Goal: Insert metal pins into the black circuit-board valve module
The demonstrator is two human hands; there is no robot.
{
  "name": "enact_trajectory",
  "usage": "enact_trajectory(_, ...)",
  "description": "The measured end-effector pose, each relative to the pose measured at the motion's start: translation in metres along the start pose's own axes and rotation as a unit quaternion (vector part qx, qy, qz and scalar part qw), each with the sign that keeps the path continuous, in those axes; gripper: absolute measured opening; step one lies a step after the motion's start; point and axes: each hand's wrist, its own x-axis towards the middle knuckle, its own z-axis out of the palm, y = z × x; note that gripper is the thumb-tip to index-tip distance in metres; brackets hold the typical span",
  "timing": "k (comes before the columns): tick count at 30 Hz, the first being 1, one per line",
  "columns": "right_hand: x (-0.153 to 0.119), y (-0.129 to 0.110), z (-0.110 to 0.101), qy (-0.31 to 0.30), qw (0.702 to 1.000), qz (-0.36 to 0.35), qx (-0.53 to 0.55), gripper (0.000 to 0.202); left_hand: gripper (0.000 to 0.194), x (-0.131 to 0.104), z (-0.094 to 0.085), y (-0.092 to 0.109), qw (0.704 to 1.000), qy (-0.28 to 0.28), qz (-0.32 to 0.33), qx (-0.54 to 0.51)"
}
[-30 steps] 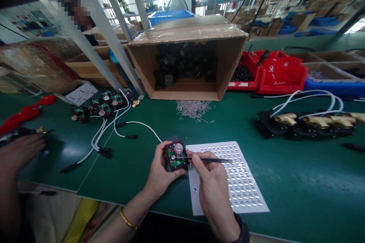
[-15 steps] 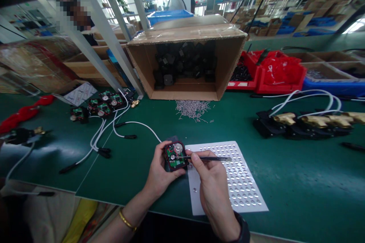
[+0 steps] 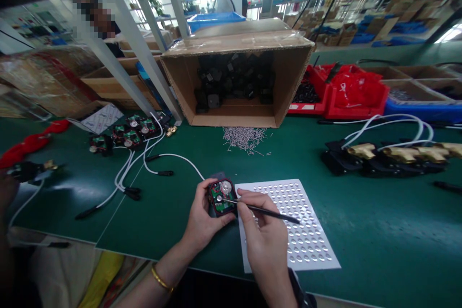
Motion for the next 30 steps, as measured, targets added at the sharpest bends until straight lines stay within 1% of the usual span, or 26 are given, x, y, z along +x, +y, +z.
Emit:
enact_trajectory(1,-0.001,-0.003,-0.001,0.000,0.997,-0.065,-0.049,0.005,0.071,0.000,0.000,0.000,1.000,0.000,0.001,-0.001)
enact_trajectory(3,-0.004,-0.007,-0.003,-0.020,0.973,-0.184,-0.140,0.012,0.070,0.000,0.000,0.000,1.000,0.001,0.003,-0.001)
enact_trajectory(4,-0.006,-0.009,-0.004,-0.034,0.959,-0.223,-0.173,0.016,0.069,0.001,0.000,0.000,1.000,0.003,0.004,0.000)
enact_trajectory(5,-0.007,-0.011,-0.006,-0.044,0.949,-0.245,-0.192,0.019,0.069,0.001,0.000,0.000,1.000,0.004,0.005,0.002)
enact_trajectory(6,-0.009,-0.012,-0.008,-0.047,0.947,-0.252,-0.196,0.021,0.069,0.000,0.000,0.000,1.000,0.005,0.004,0.004)
enact_trajectory(8,-0.009,-0.014,-0.011,-0.033,0.959,-0.223,-0.169,0.021,0.070,0.000,0.000,0.000,1.000,0.004,0.003,0.004)
enact_trajectory(11,-0.005,-0.014,-0.014,0.004,0.986,-0.136,-0.100,0.015,0.071,0.000,-0.001,0.000,1.000,0.000,0.004,0.002)
enact_trajectory(13,-0.002,-0.012,-0.014,0.017,0.993,-0.087,-0.072,0.012,0.072,0.000,-0.001,-0.001,1.000,0.001,0.006,0.003)
enact_trajectory(16,0.003,-0.007,-0.012,0.016,0.998,-0.042,-0.050,0.008,0.072,0.000,-0.001,-0.001,1.000,0.001,0.007,0.006)
enact_trajectory(20,0.004,-0.003,-0.008,0.013,0.999,-0.019,-0.041,0.006,0.073,0.000,-0.001,-0.002,1.000,-0.001,0.001,0.006)
enact_trajectory(26,0.005,-0.004,-0.008,0.000,0.999,-0.018,-0.036,0.007,0.073,0.001,-0.001,-0.001,1.000,0.000,0.000,0.004)
enact_trajectory(30,0.005,-0.004,-0.010,-0.001,0.999,0.010,-0.049,0.005,0.073,0.001,-0.001,0.000,1.000,-0.001,-0.005,0.001)
